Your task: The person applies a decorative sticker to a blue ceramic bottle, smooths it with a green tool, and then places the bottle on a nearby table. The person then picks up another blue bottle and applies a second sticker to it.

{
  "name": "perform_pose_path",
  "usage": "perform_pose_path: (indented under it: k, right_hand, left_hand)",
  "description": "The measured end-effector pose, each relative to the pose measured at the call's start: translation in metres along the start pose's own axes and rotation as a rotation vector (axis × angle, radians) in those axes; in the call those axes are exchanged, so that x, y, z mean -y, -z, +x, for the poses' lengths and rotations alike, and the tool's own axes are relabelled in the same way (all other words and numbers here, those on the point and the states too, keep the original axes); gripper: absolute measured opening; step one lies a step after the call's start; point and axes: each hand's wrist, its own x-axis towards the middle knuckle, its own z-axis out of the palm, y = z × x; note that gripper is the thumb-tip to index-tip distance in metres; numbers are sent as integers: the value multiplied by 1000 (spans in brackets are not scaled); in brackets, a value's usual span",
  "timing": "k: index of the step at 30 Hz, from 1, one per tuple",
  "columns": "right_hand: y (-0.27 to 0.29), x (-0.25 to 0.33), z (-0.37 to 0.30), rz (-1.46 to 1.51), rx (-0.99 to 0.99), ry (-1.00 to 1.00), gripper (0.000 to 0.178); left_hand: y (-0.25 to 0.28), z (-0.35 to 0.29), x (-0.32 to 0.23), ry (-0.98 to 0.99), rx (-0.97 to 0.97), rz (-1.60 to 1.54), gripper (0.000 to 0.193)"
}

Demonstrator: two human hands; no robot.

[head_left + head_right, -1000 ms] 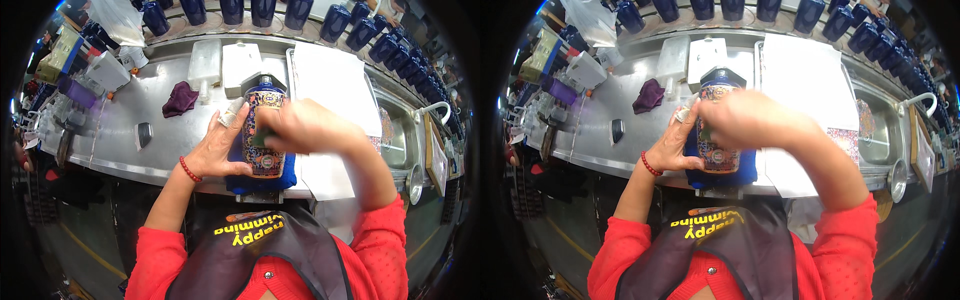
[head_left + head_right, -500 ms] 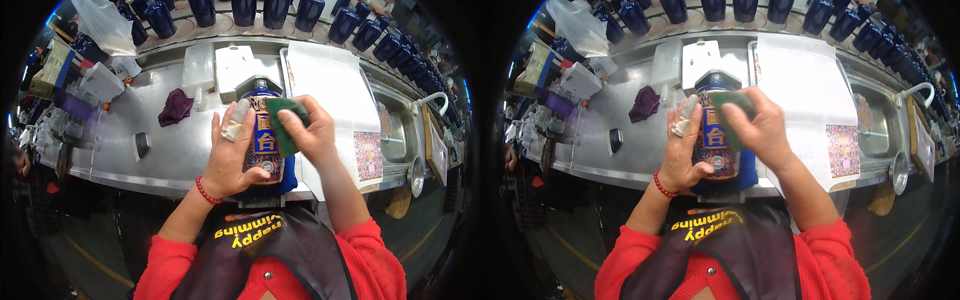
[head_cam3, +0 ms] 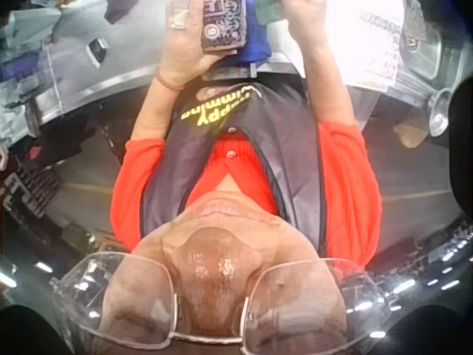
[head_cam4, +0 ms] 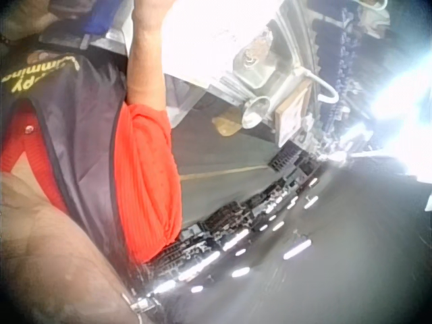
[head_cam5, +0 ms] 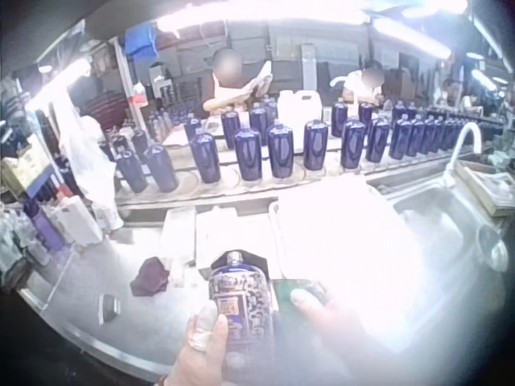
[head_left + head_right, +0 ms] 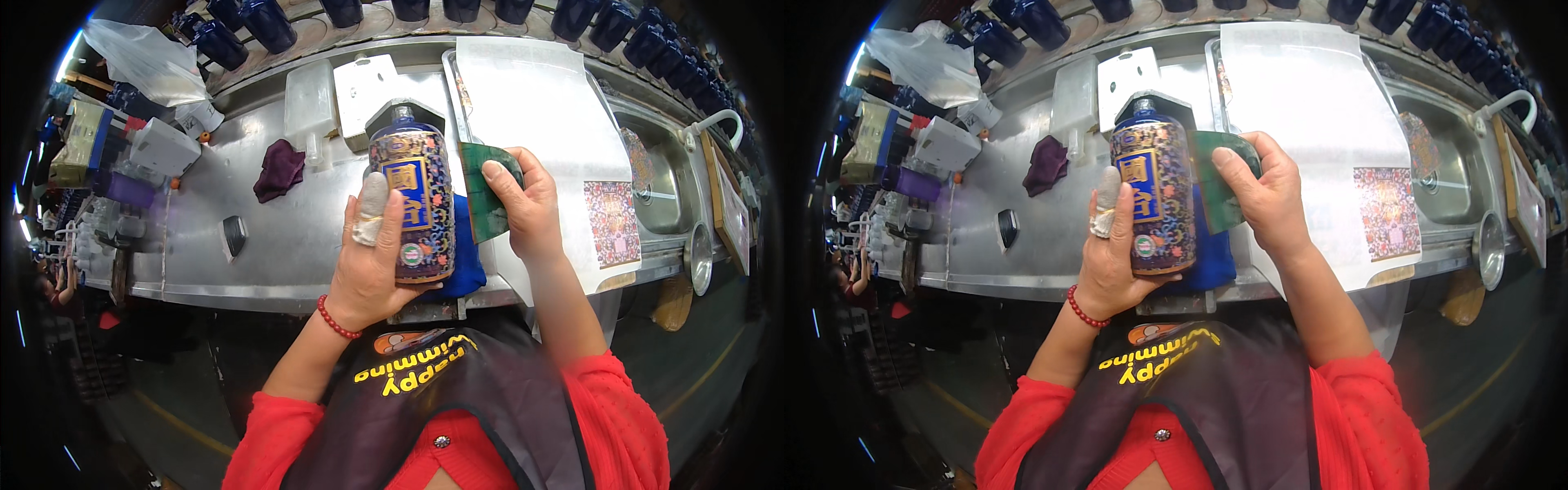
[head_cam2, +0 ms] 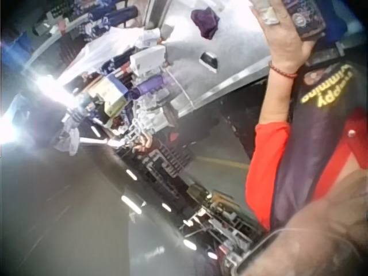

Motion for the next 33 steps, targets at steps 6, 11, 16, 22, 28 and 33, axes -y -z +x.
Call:
perform_pose_path:
  k: [6,11,16,22,28,33]
  right_hand:
    - [2,-6,-13,15,13,-16,17]
    - [11,-12,-25,88,19,24,16]
    - [14,-16,-31,80,-14,-36,16]
    - [23,-14,-35,126,-13,-54,17]
    - [18,-17,-38,139,-10,-60,18]
    - [21,-19,-38,118,-17,-46,20]
  left_hand:
    - [3,-11,-8,-27,34,223,92]
    - [11,-6,-26,-73,191,398,59]
    - [9,-1,-38,-159,200,503,47]
    - [4,-5,-21,-94,38,111,91]
    - [0,-15,-22,-76,87,288,67]
    - [5,-13,-32,-95,199,461,53]
